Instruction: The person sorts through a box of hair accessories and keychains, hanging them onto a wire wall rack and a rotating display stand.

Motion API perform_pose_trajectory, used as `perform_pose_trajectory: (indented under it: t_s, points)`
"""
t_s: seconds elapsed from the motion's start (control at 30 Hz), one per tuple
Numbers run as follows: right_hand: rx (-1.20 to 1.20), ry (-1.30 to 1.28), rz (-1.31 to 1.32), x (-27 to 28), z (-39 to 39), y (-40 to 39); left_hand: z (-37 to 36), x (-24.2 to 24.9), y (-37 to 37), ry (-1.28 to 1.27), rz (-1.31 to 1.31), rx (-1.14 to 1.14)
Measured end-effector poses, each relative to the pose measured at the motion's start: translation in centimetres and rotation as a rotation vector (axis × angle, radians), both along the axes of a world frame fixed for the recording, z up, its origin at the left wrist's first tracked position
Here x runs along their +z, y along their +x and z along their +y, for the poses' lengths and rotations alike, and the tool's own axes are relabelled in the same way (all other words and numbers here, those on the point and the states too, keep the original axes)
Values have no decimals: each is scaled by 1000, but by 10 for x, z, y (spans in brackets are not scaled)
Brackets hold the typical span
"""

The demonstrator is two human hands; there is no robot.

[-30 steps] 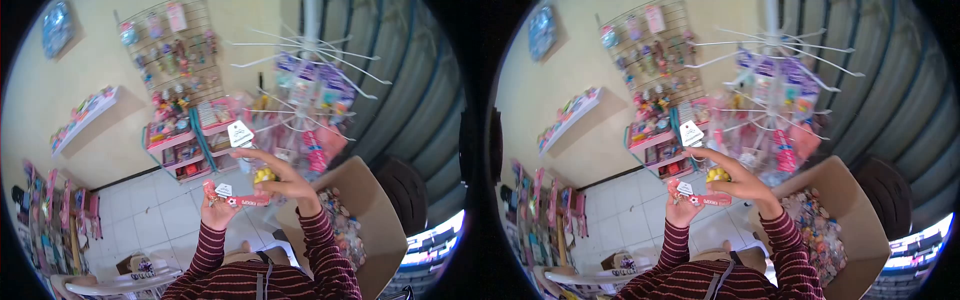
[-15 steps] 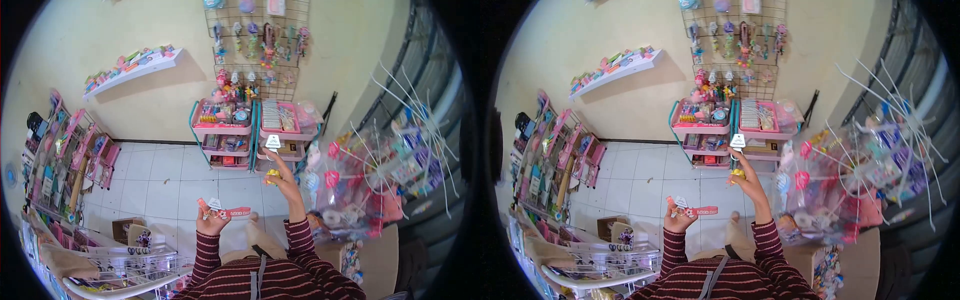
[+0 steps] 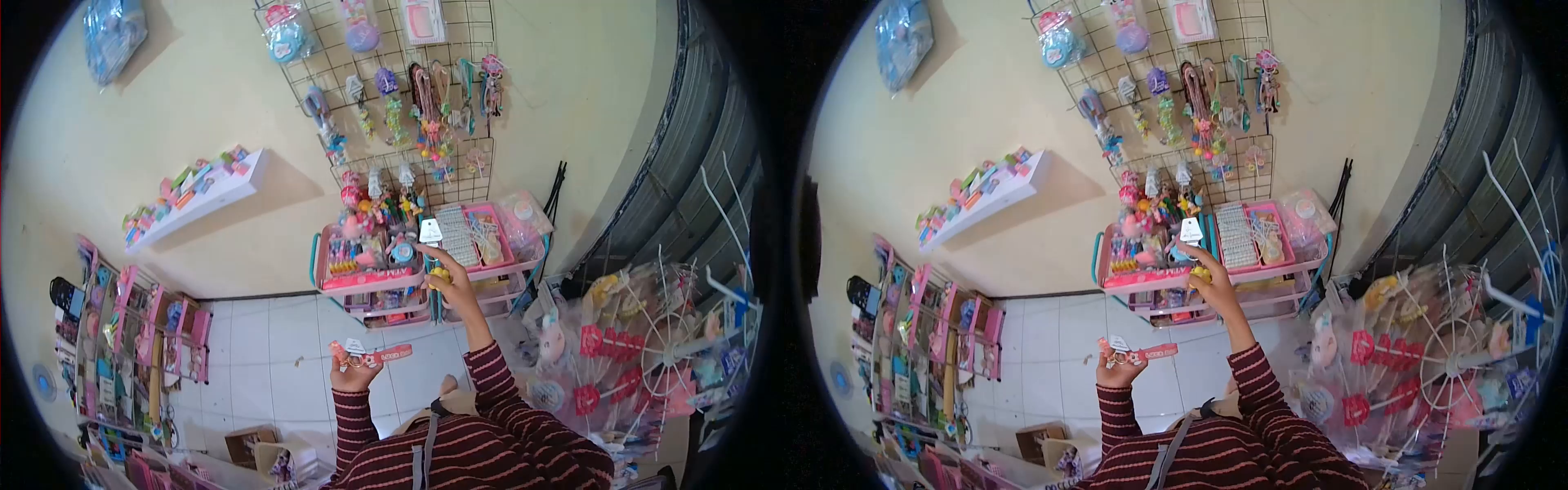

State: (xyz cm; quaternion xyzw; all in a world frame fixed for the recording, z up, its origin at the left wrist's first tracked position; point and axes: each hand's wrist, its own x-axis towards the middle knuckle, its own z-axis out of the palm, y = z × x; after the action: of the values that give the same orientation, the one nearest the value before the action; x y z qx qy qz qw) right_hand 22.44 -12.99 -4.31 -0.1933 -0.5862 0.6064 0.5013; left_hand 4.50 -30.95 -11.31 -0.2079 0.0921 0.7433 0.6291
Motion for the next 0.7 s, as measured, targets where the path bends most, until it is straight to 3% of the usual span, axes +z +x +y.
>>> perform_pose_trajectory:
  t_s: [0.2,0.3,0.43,0.5,0.53,0.57,0.63,0.7]
  points:
    - [-128,-185,-40,-33,51,-32,38,-9,-23,-34,57,96]
    - [-77,-298,-94,-46,69,-42,56,-26,-40,-207,-53,143]
    - [-121,-38,-200,-58,99,-69,97,-31,-63,-202,-155,117]
    - [-97,-81,-157,-64,110,-88,126,-30,-81,-277,-107,77]
    - [-54,-144,-202,-75,120,-99,136,-41,-95,-61,-195,47]
    - [-7,-210,-247,-85,130,-111,149,-51,-109,-62,-192,37]
    - [-23,-227,-268,-93,145,-131,180,-10,-111,-369,-3,34]
    - [64,-274,-253,-89,163,-147,195,-20,-136,-226,-150,18]
